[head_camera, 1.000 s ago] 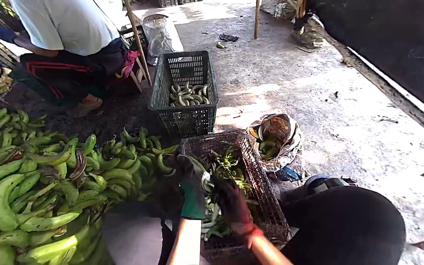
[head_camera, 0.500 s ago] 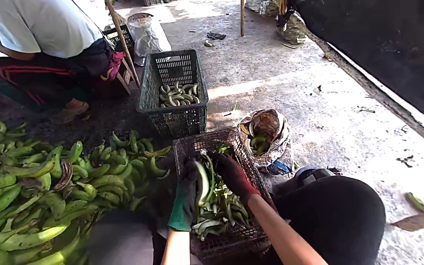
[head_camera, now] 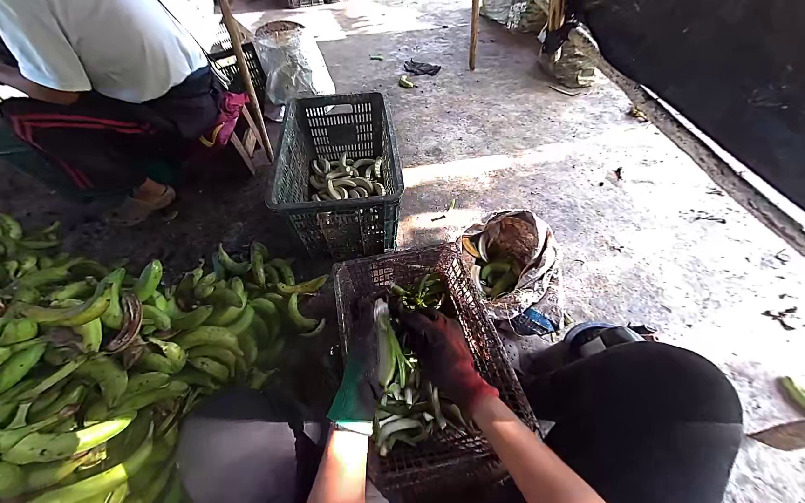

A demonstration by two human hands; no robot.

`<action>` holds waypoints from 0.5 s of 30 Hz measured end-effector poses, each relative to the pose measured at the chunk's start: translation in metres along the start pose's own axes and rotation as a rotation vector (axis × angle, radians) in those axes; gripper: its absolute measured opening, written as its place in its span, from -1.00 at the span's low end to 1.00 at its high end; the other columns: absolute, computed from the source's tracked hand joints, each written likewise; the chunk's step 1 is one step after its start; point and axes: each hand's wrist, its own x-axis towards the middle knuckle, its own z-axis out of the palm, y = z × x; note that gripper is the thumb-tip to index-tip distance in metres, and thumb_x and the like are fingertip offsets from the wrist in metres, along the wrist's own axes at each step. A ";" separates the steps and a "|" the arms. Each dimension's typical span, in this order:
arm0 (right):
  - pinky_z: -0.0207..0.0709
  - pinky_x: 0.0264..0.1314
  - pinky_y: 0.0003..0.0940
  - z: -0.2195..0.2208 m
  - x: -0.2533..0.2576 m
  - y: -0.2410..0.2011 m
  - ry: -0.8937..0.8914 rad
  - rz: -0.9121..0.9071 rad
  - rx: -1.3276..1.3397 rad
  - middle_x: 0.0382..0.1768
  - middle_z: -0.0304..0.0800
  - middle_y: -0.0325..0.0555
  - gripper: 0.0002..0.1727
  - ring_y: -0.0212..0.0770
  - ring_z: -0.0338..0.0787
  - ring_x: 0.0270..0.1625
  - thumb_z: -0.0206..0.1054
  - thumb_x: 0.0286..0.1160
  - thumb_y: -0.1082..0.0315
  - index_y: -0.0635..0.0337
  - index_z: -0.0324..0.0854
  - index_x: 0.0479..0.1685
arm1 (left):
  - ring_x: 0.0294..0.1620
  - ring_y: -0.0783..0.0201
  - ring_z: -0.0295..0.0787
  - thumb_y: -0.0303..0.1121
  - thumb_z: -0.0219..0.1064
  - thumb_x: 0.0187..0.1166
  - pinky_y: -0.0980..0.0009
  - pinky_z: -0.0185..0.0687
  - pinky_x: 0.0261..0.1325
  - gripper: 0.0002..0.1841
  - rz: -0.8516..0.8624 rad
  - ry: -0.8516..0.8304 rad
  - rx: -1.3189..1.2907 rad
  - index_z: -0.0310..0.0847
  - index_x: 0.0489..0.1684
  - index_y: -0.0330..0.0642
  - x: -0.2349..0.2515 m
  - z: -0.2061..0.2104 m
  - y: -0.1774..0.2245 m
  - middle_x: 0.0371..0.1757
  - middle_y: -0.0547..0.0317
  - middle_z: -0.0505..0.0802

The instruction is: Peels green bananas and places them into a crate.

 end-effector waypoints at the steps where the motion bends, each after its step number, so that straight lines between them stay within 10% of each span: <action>1: 0.55 0.34 0.26 -0.005 0.012 0.004 -0.109 0.096 0.023 0.28 0.78 0.13 -0.56 0.18 0.78 0.26 0.19 0.67 0.26 -0.19 0.66 0.49 | -0.17 0.52 0.65 -0.35 -0.03 0.87 0.57 0.62 -0.05 -0.64 -0.018 -0.044 0.023 0.42 0.41 -0.42 -0.005 -0.001 0.002 -0.05 0.08 0.72; 6: 0.57 0.42 0.05 -0.007 0.013 0.021 -0.083 0.174 0.232 0.37 0.71 0.04 -0.53 -0.01 0.74 0.32 0.11 0.74 0.21 -0.14 0.55 0.60 | -0.41 0.42 0.78 -0.27 -0.12 0.89 0.48 0.75 -0.38 -0.65 -0.095 -0.090 -0.320 0.57 0.21 -0.26 0.000 -0.010 0.012 -0.31 0.17 0.82; 10: 0.63 0.15 0.32 0.020 -0.045 0.005 0.148 -0.196 0.128 0.09 0.85 0.11 -0.59 0.20 0.83 0.11 0.39 0.34 0.31 -0.12 0.85 0.21 | -0.56 0.34 0.75 -0.09 -0.31 0.90 0.46 0.73 -0.53 -0.50 -0.227 -0.120 -0.698 0.53 -0.11 -0.20 0.019 -0.021 0.005 -0.49 0.15 0.74; 15: 0.59 0.27 0.27 0.016 -0.008 0.000 -0.033 0.005 0.108 0.23 0.79 0.15 -0.54 0.20 0.79 0.22 0.28 0.55 0.35 -0.17 0.72 0.43 | -0.48 0.44 0.74 -0.30 -0.12 0.88 0.53 0.71 -0.46 -0.68 -0.198 -0.060 -0.390 0.56 0.12 -0.26 -0.002 -0.008 0.007 -0.38 0.18 0.78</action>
